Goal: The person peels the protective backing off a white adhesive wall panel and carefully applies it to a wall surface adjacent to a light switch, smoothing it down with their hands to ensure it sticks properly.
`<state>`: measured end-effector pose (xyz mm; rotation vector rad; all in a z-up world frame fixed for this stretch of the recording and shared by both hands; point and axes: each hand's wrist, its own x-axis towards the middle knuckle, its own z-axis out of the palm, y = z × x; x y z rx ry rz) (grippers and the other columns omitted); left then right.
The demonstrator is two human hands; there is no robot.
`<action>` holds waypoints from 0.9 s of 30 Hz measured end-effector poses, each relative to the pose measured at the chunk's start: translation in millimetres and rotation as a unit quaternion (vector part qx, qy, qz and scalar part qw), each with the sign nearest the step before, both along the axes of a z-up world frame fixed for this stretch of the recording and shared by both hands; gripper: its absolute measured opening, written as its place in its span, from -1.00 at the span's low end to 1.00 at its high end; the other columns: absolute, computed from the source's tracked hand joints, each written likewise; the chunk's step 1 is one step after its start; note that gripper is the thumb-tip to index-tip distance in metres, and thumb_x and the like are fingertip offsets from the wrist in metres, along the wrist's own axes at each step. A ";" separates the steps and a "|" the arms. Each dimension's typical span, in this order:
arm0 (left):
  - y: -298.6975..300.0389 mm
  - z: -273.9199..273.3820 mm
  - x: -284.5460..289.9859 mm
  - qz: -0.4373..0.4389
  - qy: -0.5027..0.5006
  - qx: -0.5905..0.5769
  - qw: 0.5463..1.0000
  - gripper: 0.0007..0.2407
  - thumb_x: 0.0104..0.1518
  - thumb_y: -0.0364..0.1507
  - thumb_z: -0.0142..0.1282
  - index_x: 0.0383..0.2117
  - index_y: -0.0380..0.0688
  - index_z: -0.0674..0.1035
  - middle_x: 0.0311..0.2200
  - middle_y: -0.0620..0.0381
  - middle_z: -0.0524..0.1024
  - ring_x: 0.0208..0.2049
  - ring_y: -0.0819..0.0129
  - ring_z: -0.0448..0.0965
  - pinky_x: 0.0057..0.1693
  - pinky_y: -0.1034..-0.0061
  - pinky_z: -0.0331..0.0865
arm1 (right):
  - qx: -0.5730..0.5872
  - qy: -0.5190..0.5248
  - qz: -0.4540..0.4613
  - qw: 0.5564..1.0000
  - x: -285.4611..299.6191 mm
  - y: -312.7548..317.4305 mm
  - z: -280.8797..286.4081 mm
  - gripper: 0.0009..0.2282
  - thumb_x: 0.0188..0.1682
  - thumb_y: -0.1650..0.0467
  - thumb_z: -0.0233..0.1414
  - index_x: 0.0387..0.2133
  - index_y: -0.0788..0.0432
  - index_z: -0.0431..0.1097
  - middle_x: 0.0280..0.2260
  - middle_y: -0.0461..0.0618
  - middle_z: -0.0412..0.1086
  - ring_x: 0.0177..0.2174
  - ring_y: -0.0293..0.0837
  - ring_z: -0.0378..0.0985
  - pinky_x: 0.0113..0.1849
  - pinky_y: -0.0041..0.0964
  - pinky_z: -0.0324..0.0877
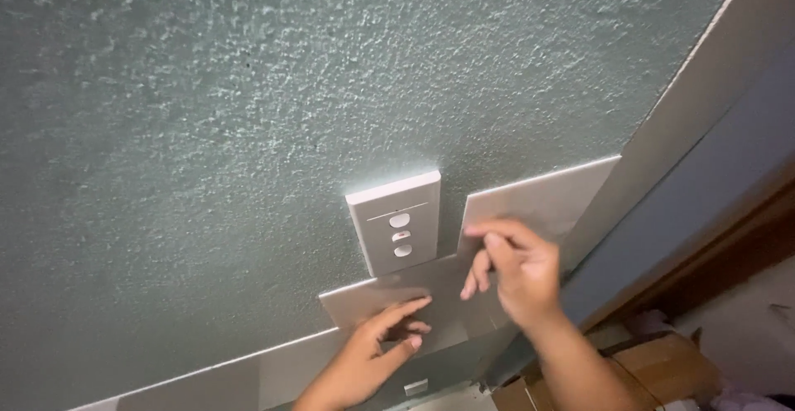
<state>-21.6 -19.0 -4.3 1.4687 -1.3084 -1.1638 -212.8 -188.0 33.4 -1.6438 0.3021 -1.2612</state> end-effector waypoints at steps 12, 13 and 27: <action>-11.0 -15.4 -15.2 0.029 0.007 0.042 0.999 -0.57 0.30 -0.27 0.10 0.34 0.25 0.54 0.24 0.27 0.61 0.20 0.50 0.69 0.31 0.53 0.42 | 0.031 0.021 -0.032 0.999 -22.1 1.6 69.8 -0.78 0.19 0.49 -0.05 -0.13 0.37 0.56 -0.77 0.11 0.36 -0.75 -0.04 0.57 -0.58 -0.24 0.63; -11.7 -14.3 -16.4 0.036 0.003 0.039 0.999 -0.58 0.29 -0.27 0.11 0.33 0.26 0.55 0.25 0.32 0.62 0.20 0.54 0.69 0.30 0.55 0.39 | 0.015 0.019 -0.053 0.998 -18.7 0.1 82.3 -0.78 0.20 0.48 -0.07 -0.17 0.37 0.55 -0.78 0.12 0.37 -0.75 -0.02 0.60 -0.56 -0.27 0.60; -40.2 3.6 -67.4 0.118 0.052 0.053 0.990 -0.60 0.25 -0.29 0.16 0.25 0.08 0.61 0.07 0.15 0.77 0.18 0.50 0.72 0.27 0.57 0.49 | 0.063 0.076 0.033 0.995 -71.7 -48.9 18.0 -0.78 0.13 0.46 0.01 -0.16 0.32 0.62 -0.75 0.06 0.44 -0.72 -0.08 0.63 -0.52 -0.29 0.60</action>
